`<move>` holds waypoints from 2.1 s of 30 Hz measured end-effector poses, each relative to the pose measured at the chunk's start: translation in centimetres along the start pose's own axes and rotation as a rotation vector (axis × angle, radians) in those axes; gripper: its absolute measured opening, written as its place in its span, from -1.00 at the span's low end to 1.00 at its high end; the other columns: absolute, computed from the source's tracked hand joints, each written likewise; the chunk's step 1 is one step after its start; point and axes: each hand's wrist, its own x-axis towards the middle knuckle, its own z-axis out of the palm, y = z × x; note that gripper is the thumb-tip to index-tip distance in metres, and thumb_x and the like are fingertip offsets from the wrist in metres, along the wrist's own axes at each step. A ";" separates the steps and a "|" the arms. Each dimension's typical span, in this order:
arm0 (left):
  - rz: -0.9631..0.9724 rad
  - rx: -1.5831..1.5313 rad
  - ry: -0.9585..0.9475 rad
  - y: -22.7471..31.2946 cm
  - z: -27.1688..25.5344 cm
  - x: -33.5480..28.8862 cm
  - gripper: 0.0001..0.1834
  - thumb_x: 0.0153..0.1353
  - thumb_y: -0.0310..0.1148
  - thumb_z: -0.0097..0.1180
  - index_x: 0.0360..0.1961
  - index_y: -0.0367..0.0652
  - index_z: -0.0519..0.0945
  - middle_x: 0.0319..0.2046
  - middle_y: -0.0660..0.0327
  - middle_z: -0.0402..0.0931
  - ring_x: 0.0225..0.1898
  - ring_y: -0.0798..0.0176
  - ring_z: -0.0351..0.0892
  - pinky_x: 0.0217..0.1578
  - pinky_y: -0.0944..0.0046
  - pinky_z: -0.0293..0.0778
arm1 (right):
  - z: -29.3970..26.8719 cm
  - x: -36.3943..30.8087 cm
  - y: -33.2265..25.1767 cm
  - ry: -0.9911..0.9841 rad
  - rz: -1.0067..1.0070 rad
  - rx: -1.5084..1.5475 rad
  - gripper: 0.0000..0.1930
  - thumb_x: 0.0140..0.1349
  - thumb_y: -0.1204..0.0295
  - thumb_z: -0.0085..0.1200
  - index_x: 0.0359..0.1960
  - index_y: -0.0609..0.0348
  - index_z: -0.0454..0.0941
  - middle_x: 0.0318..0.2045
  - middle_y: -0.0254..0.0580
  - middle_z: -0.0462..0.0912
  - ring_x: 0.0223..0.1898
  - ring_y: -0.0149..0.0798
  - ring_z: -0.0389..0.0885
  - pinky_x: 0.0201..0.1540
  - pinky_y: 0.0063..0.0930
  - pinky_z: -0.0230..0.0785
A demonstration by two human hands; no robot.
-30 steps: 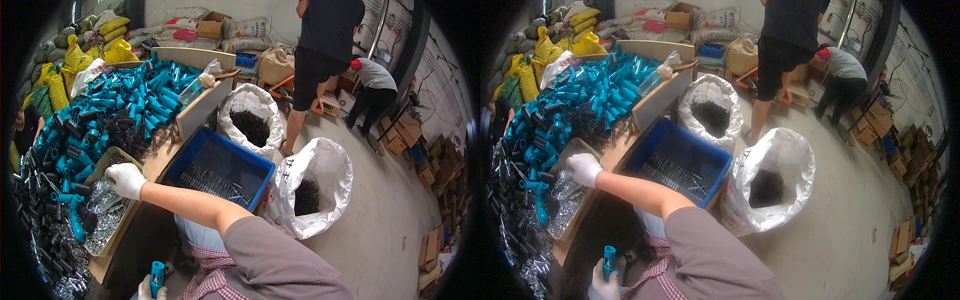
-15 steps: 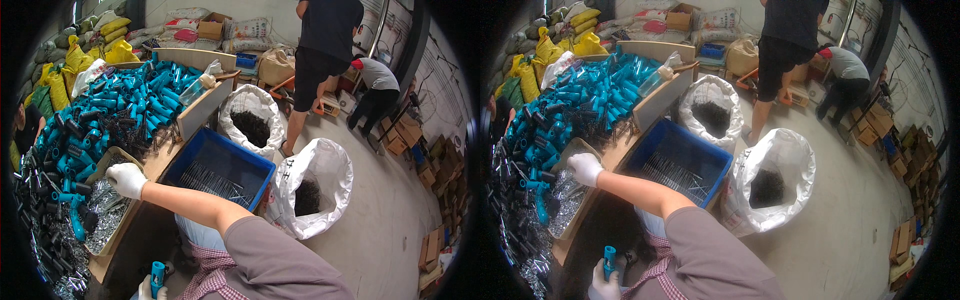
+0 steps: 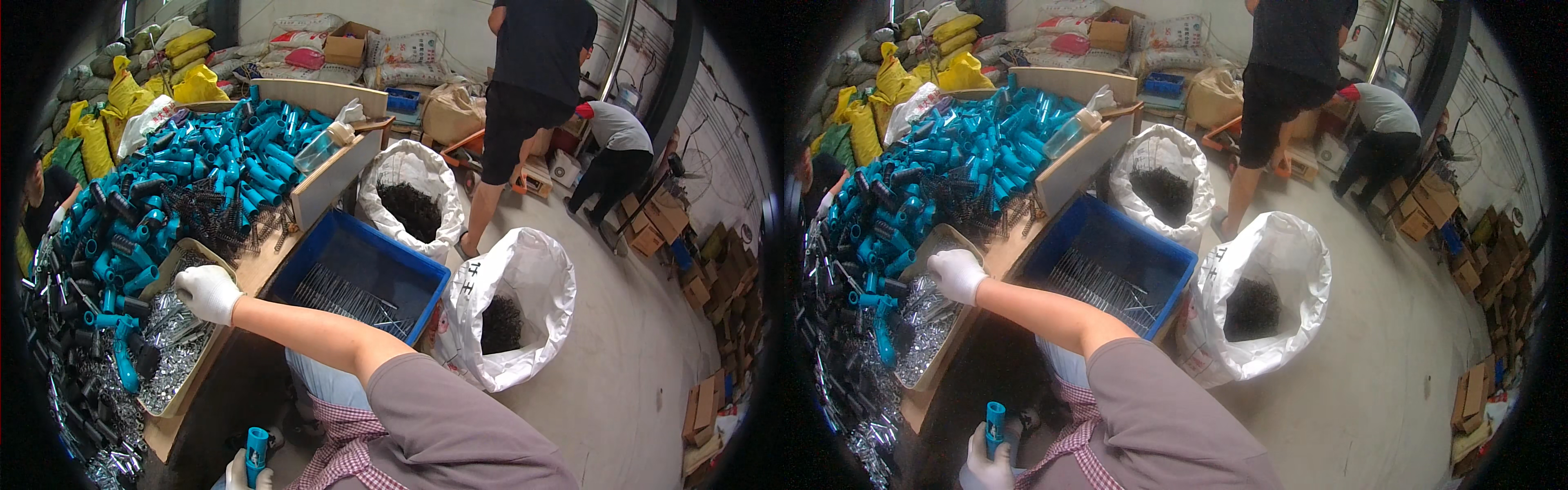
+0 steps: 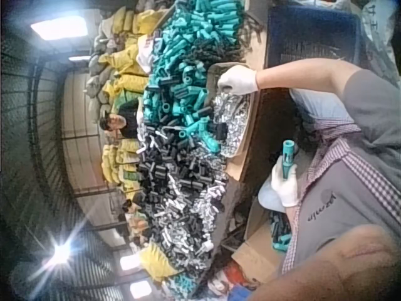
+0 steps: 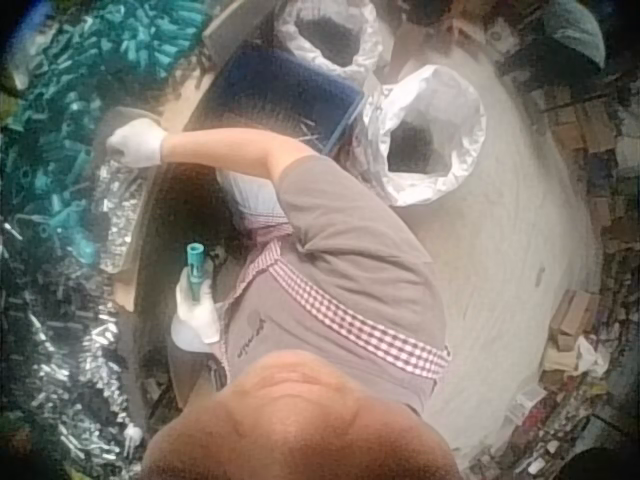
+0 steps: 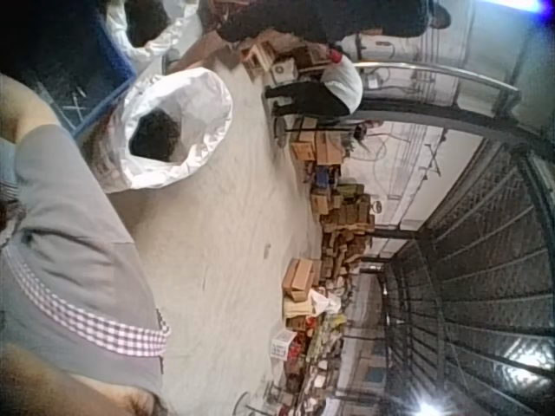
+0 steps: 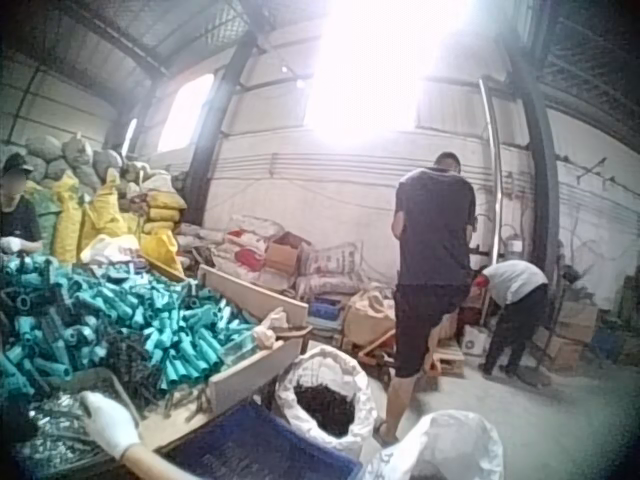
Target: The person assembles tools by fitting metal rods, springs, and cylinders together by hand, inserting the assembled internal mechanisms into plastic handles, and placing the assembled tools into a cardboard box.
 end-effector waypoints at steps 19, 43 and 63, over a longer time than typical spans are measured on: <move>-0.017 -0.072 0.037 -0.2 0.1 -0.5 -0.49 0.08 -0.62 0.25 0.12 -0.28 0.55 -0.08 0.07 0.58 -0.04 0.12 0.56 0.08 0.20 0.41 | -0.6 0.0 -0.3 0.016 0.003 0.014 -0.88 0.11 0.37 0.12 -0.38 0.11 0.63 -0.41 -0.05 0.65 -0.29 0.06 0.64 -0.18 -0.09 0.47; -0.048 -0.066 0.011 0.1 0.1 -1.0 -0.48 0.09 -0.66 0.23 0.14 -0.28 0.53 -0.05 0.08 0.58 0.00 0.15 0.56 0.11 0.22 0.40 | -0.2 -0.2 0.0 0.064 -0.020 0.008 -0.90 0.13 0.38 0.11 -0.41 0.09 0.61 -0.44 -0.07 0.63 -0.33 0.06 0.63 -0.23 -0.10 0.46; -0.067 -0.085 -0.012 0.1 0.1 -0.5 -0.51 0.15 -0.61 0.21 0.15 -0.31 0.51 -0.02 0.03 0.57 0.02 0.14 0.54 0.12 0.21 0.39 | -0.5 0.2 -0.2 -0.249 -0.029 -0.095 -0.82 -0.02 0.26 0.18 -0.49 0.07 0.71 -0.48 0.00 0.66 -0.34 0.08 0.65 -0.18 -0.08 0.49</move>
